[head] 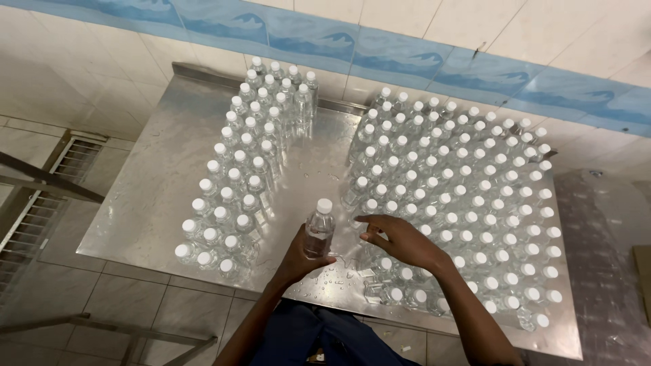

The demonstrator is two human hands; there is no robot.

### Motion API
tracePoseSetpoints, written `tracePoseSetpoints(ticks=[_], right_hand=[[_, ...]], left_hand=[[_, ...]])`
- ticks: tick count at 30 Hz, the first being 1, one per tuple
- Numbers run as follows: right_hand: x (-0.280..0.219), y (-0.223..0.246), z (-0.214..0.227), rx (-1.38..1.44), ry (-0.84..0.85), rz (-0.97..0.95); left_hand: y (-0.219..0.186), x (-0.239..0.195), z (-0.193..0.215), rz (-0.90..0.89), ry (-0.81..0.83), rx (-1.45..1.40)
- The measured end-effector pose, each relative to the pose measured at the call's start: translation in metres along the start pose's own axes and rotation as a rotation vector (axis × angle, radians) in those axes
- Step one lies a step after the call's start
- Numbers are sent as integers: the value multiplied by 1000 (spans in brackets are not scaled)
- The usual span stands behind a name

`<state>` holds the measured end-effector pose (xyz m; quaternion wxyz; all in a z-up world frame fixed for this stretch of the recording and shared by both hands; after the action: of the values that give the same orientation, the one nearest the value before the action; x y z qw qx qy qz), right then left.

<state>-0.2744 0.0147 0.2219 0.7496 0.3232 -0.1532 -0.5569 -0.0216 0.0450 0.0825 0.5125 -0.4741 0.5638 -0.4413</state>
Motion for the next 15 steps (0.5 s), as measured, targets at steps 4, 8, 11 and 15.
tracePoseSetpoints(ticks=[4,8,11,15], right_hand=[[-8,15,9,-141,-33,56],[-22,33,15,-221,-109,181],[-20,14,6,-292,-203,309],[-5,-5,-9,-623,-293,696]], left_hand=[[7,4,4,-74,-4,1],[11,4,3,-174,30,24],[15,8,3,-193,74,47],[20,3,3,-201,172,90]])
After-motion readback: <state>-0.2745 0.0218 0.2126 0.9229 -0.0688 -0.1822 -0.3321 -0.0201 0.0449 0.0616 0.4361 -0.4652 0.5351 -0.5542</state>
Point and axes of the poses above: each hand's wrist, its own x-axis towards the middle knuckle, its own z-axis out of the back of the hand, y = z × x, the point moved 1 cm from there along x, towards the middle knuckle, and after that the axes turned 15 degrees about -y, right-handed, at the moved point
